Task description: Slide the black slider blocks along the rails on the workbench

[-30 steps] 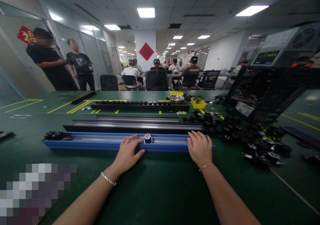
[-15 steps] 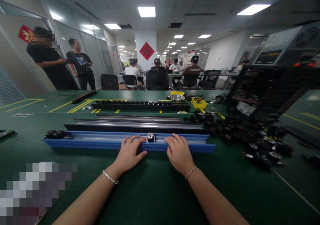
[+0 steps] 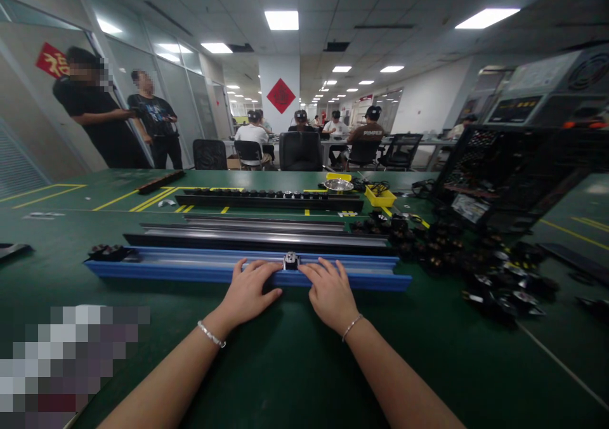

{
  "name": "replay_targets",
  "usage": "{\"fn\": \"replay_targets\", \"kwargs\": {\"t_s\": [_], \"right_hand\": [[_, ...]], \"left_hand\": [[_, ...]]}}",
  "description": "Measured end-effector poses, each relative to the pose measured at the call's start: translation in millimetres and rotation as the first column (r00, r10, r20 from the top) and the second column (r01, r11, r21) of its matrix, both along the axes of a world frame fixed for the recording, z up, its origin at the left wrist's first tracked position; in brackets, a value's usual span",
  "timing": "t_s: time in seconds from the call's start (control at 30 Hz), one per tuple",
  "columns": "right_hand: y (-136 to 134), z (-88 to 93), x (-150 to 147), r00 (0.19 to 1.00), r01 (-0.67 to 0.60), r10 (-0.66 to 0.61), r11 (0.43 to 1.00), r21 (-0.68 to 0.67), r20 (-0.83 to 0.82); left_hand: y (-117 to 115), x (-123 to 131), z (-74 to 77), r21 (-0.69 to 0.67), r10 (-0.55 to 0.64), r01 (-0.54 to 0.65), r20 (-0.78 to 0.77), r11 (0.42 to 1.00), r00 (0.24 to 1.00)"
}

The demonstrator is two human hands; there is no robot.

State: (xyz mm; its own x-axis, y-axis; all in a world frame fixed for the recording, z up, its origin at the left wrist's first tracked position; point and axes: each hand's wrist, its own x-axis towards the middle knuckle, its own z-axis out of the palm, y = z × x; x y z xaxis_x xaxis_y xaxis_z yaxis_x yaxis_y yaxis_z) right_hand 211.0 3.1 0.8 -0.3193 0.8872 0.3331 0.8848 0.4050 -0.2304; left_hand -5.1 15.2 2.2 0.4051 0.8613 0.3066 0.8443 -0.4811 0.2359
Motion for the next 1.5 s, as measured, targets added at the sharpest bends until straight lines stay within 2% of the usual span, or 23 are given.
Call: {"fn": "replay_targets", "kwargs": {"t_s": [0.57, 0.93, 1.5], "right_hand": [[0.5, -0.1, 2.4, 0.999, 0.02, -0.02, 1.0, 0.012, 0.05], [1.2, -2.1, 6.4, 0.999, 0.033, -0.034, 0.999, 0.032, 0.007], [2.5, -4.6, 14.9, 0.997, 0.077, -0.076, 0.994, 0.079, -0.011]], "left_hand": [[-0.1, 4.0, 0.9, 0.018, 0.015, -0.015, -0.037, 1.0, 0.999], [-0.3, 1.1, -1.9, 0.017, -0.016, 0.017, -0.054, 1.0, 0.998], [-0.8, -0.6, -9.3, 0.145, 0.028, -0.003, -0.17, 0.989, 0.985]]}}
